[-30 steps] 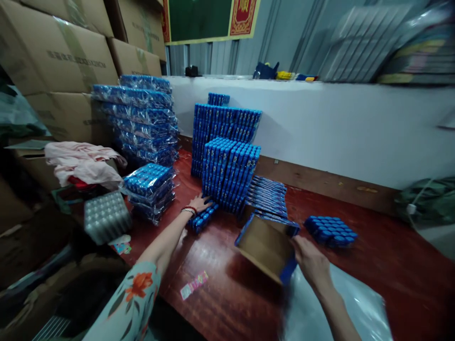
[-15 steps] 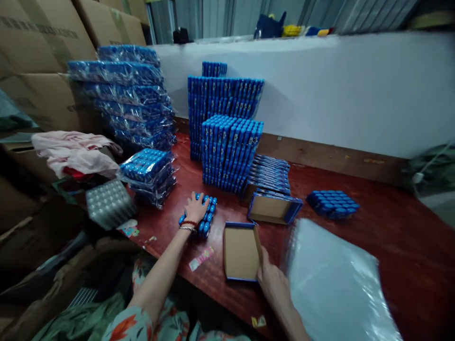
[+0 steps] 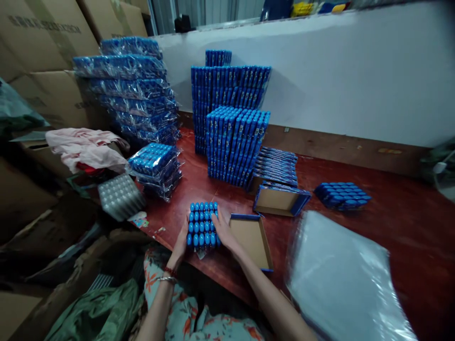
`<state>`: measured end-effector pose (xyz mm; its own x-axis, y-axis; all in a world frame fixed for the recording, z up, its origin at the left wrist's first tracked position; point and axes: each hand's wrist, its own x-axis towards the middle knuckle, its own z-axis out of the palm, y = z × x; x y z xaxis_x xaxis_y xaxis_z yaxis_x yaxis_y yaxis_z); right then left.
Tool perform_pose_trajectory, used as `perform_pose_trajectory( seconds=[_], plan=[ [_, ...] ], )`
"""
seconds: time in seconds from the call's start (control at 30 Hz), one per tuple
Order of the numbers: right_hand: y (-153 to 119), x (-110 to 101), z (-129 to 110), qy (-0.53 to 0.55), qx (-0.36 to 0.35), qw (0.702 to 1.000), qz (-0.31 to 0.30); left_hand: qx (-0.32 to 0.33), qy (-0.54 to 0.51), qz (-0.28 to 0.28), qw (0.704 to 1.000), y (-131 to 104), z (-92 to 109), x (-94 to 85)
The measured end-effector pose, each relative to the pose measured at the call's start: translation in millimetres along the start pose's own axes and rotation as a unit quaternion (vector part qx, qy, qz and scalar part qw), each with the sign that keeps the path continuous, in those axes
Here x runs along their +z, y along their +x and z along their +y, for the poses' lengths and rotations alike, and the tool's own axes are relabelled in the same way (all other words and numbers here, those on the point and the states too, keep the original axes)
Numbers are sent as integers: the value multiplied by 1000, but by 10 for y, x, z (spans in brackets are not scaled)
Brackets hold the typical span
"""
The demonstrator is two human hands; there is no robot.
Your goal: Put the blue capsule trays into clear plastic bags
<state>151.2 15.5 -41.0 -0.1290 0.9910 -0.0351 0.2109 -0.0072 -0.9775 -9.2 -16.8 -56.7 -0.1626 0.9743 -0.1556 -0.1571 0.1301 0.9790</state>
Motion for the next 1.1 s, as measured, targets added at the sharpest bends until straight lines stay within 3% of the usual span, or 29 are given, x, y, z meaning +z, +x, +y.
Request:
perform_pose_trajectory(
  seconds=[0.13,0.27,0.37,0.5,0.6,0.7,0.87,0.97,1.1],
  plan=[
    [84,227,69,47,-23,998,39,22,-68,8,997,-157,-31,96],
    [-99,112,-30,65,-42,996,54,24,-114,9,993,-340,114,220],
    [-332,-184,-246,71,-43,994,78,25,-136,-31,990,-506,231,430],
    [-601,-769,-436,22,-35,990,131,44,-129,-98,986,-663,285,873],
    [-688,-1125,-304,26,-1,989,149,42,-97,-152,983,-681,189,1179],
    [-727,-1243,5,44,33,987,149,46,-22,-162,985,-656,2,1345],
    [-800,-1126,344,-83,2,978,194,105,173,-114,973,-647,-117,1310],
    [-796,-1136,288,-126,-4,977,172,161,275,-86,944,-606,53,1198],
    [-706,-1215,100,-173,-16,969,177,218,323,-38,920,-419,339,1147]
  ],
)
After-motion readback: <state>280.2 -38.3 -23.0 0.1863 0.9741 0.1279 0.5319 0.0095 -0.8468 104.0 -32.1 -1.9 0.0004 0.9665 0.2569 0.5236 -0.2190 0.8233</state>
